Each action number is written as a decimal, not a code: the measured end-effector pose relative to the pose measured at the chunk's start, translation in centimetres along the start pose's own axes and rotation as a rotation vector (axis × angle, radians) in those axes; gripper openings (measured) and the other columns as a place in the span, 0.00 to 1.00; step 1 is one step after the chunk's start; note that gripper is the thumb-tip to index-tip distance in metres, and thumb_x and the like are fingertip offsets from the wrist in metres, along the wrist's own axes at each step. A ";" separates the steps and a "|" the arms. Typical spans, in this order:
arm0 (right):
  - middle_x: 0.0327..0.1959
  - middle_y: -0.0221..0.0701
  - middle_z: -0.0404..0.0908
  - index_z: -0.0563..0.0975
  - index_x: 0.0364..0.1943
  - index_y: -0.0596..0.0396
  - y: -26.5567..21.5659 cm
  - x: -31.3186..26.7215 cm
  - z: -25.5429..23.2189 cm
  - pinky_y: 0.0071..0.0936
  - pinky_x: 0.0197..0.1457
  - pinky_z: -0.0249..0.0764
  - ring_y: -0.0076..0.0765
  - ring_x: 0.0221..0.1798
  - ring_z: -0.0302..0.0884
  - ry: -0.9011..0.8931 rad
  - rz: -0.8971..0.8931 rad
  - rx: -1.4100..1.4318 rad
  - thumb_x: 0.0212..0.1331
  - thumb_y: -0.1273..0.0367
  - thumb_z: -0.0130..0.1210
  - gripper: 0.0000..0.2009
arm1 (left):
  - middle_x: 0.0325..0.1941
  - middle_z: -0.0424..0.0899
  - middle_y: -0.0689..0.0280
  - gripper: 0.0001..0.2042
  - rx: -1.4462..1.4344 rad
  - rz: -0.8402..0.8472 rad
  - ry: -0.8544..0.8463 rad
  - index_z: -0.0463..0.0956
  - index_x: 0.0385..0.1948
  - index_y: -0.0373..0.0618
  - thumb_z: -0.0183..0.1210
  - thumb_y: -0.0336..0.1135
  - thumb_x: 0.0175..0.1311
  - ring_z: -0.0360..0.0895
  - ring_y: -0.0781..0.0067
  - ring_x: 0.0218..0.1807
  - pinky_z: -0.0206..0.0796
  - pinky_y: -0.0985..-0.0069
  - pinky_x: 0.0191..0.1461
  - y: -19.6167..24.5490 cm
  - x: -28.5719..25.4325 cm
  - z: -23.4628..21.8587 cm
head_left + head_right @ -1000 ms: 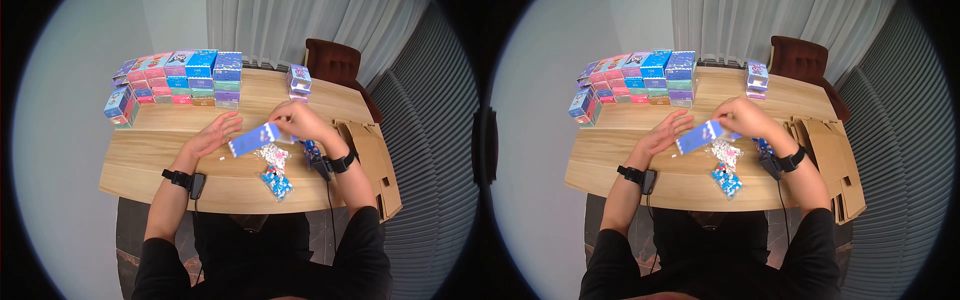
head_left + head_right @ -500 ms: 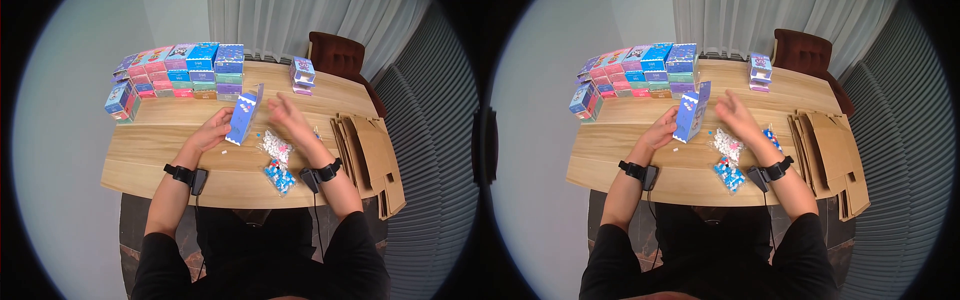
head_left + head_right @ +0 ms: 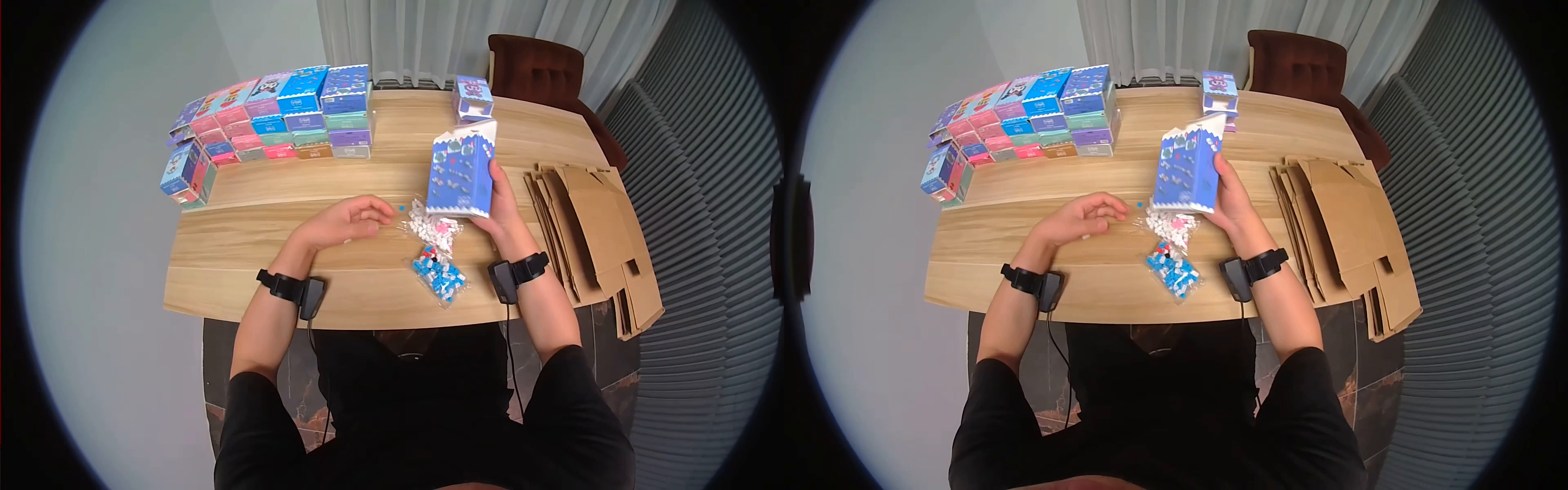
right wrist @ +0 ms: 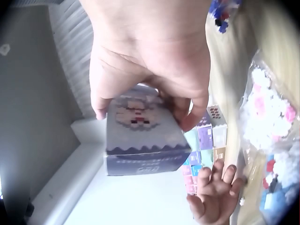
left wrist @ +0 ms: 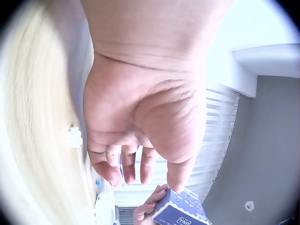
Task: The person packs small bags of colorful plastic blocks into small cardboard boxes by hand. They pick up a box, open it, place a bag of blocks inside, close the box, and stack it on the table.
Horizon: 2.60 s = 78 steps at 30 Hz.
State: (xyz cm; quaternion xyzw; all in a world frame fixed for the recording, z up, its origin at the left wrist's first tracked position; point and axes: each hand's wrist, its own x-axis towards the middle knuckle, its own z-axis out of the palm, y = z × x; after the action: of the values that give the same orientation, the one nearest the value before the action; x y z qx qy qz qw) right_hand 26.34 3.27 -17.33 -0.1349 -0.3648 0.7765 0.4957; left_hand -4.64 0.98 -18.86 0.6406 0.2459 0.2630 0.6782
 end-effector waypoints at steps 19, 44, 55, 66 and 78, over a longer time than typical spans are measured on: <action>0.63 0.61 0.65 0.55 0.71 0.54 0.8 -0.4 -1.2 0.63 0.53 0.75 0.69 0.56 0.74 -0.212 0.052 0.382 0.59 0.37 0.45 0.44 | 0.55 0.72 0.60 0.31 1.049 0.064 -0.016 0.70 0.57 0.45 0.72 0.32 0.47 0.67 0.55 0.60 0.64 0.65 0.62 3.7 1.6 11.1; 0.65 0.55 0.66 0.56 0.70 0.59 2.2 -0.3 -1.1 0.52 0.64 0.71 0.64 0.64 0.69 -0.087 0.204 0.140 0.54 0.44 0.60 0.46 | 0.52 0.74 0.66 0.31 0.647 0.323 0.475 0.58 0.65 0.44 0.61 0.24 0.60 0.70 0.76 0.55 0.62 0.74 0.61 13.2 4.4 4.4; 0.59 0.45 0.76 0.65 0.65 0.61 2.5 -0.7 -2.1 0.41 0.60 0.75 0.45 0.58 0.78 -0.128 0.298 0.186 0.57 0.51 0.61 0.37 | 0.58 0.70 0.67 0.32 0.678 0.361 0.435 0.63 0.63 0.43 0.63 0.19 0.55 0.68 0.75 0.59 0.62 0.75 0.64 14.5 4.3 3.6; 0.58 0.45 0.76 0.66 0.64 0.61 2.6 -1.0 -2.2 0.41 0.61 0.75 0.46 0.58 0.78 -0.144 0.292 0.179 0.56 0.51 0.62 0.37 | 0.59 0.70 0.67 0.30 0.648 0.465 0.427 0.65 0.62 0.43 0.63 0.19 0.55 0.68 0.74 0.60 0.65 0.73 0.61 15.1 3.0 3.2; 0.57 0.44 0.78 0.67 0.63 0.61 3.1 -1.0 -2.3 0.43 0.60 0.75 0.46 0.57 0.78 -0.101 0.284 0.147 0.53 0.48 0.64 0.39 | 0.57 0.74 0.64 0.24 0.816 0.383 0.356 0.69 0.58 0.44 0.62 0.23 0.56 0.73 0.68 0.58 0.66 0.70 0.60 15.0 3.3 5.5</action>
State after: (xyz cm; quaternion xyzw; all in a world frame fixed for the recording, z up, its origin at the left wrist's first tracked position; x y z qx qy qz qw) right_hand 26.02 2.65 -21.24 -0.1093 -0.3090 0.8691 0.3704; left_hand 0.86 -0.28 -3.59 0.8332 0.3188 0.3706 0.2585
